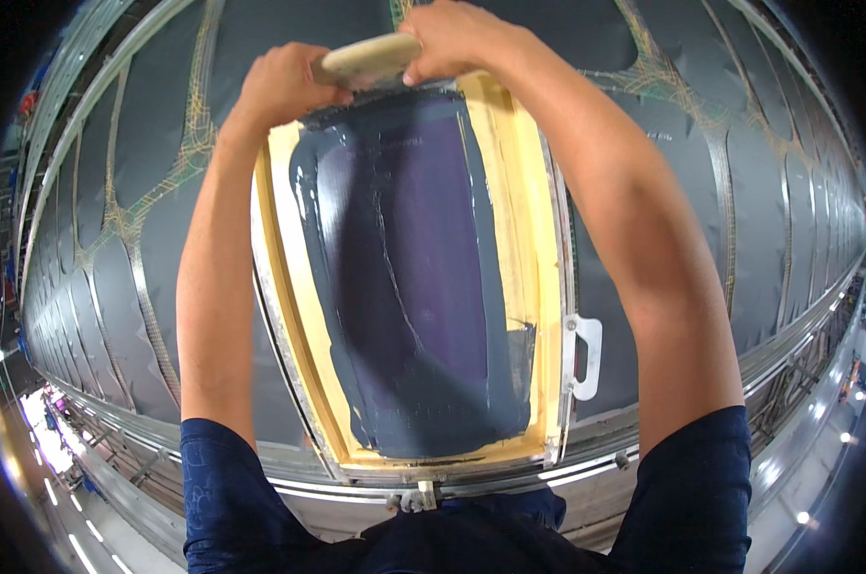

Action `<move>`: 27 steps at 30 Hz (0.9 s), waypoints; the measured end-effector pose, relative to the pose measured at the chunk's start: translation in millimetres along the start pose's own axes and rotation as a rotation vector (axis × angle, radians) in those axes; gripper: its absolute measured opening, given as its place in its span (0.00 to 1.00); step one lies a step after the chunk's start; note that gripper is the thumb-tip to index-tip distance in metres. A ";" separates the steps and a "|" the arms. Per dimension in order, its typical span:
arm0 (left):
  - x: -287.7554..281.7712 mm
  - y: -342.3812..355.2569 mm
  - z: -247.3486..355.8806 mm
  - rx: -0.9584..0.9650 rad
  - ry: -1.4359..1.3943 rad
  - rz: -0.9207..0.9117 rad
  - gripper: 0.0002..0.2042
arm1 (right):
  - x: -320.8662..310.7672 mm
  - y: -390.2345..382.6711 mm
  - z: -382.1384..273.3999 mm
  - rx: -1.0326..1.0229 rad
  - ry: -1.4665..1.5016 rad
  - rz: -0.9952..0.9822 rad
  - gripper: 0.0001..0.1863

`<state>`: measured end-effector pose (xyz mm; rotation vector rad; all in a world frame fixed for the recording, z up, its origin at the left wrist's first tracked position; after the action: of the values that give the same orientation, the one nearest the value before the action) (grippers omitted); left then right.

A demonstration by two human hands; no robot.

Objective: The person uses a squeegee to press ink through a screen-printing frame onto a dark fabric panel. The person repeatedly pulls the squeegee across the frame, repositions the frame, and continues the printing motion throughout the clip.

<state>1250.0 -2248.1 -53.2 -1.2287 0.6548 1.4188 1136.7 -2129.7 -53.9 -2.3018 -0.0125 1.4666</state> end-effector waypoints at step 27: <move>147.7 -428.7 186.1 0.127 0.003 0.228 0.10 | 185.8 -378.1 -175.7 0.065 0.346 0.022 0.30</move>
<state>1612.6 -1918.9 -30.8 -1.0829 0.8962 1.5369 1451.2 -1800.4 -21.6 -2.4757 0.1571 1.0448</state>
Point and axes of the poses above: each hand's wrist, its own y-axis towards the middle knuckle, its own x-axis out of the palm, z = x × y, the point moved 9 cm from there along y, towards the middle knuckle, and after that the axes turned 10 degrees about -z, right-handed, at the moved point
